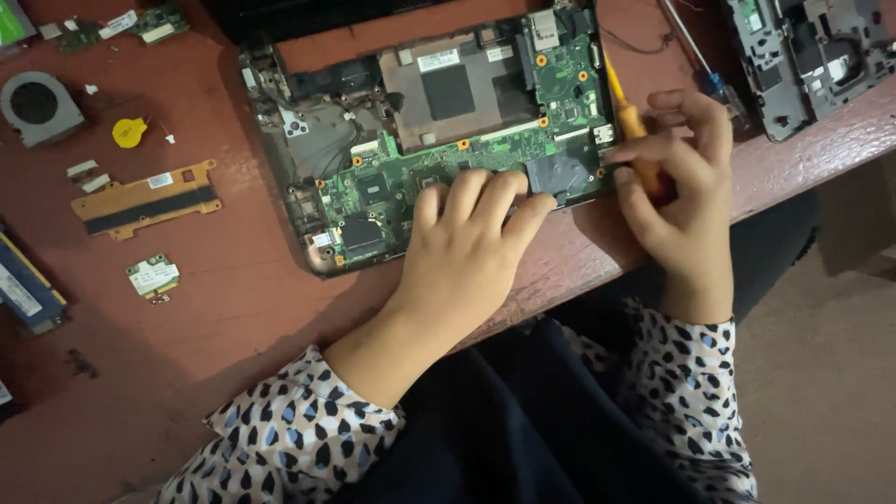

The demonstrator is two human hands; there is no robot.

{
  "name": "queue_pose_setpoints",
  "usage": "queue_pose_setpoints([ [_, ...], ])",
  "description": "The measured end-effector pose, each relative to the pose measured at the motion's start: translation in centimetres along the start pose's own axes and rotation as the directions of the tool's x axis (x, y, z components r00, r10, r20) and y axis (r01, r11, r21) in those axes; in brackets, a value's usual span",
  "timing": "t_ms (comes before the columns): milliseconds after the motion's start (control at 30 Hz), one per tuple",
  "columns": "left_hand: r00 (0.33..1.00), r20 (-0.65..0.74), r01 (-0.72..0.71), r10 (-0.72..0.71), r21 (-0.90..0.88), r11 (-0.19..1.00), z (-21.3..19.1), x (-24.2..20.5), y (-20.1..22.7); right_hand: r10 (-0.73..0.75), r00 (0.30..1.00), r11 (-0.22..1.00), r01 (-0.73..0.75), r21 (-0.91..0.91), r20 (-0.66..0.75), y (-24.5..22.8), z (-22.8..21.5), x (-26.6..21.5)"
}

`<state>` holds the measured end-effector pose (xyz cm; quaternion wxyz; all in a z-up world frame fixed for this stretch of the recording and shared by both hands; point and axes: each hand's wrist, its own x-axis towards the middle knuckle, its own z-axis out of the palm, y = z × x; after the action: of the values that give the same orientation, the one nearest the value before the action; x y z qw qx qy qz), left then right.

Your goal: The person uses a yellow screwdriver to remove screws from the motherboard of a disassembled laptop. They then use their hands to disconnect a ribbon cable and remove a small black component from the circuit board.

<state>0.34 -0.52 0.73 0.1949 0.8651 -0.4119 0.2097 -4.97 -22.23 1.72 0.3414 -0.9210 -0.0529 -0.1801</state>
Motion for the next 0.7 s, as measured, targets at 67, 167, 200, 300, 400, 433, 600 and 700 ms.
queue_pose_setpoints([
  [67,1.0,0.001,-0.003,0.003,0.01,1.0,0.05,0.08,0.01,-0.03,1.0,0.99,0.03,-0.138,-0.002,-0.25,0.1,-0.2],
  [167,1.0,0.03,-0.006,0.005,0.02,1.0,0.02,0.02,0.06,-0.17,0.985,0.97,0.169,-0.177,0.013,-0.01,0.13,-0.28],
  [200,0.999,0.033,-0.004,0.004,0.02,1.0,-0.04,0.08,0.06,-0.168,0.986,0.97,0.168,-0.175,0.014,-0.04,0.15,-0.17],
  [300,1.0,0.025,-0.011,0.01,0.027,1.0,-0.19,0.08,0.11,-0.206,0.978,0.959,0.211,-0.189,0.045,-0.3,0.18,0.01],
  [400,1.0,0.03,-0.009,0.008,0.014,1.0,-0.02,0.19,0.08,-0.182,0.979,0.959,0.197,-0.206,0.088,-0.43,0.0,0.21],
  [433,1.0,0.024,-0.008,0.008,0.019,1.0,0.02,0.24,0.07,-0.174,0.981,0.96,0.189,-0.205,0.091,-0.27,0.0,0.17],
  [600,1.0,0.016,-0.012,0.012,0.007,1.0,-0.24,0.05,-0.09,-0.183,0.979,0.958,0.198,-0.206,0.093,-0.27,0.11,0.18],
  [700,0.997,0.071,-0.024,0.025,-0.023,0.999,-0.2,-0.02,-0.21,-0.161,0.984,0.963,0.175,-0.204,0.082,-0.6,0.19,0.27],
])
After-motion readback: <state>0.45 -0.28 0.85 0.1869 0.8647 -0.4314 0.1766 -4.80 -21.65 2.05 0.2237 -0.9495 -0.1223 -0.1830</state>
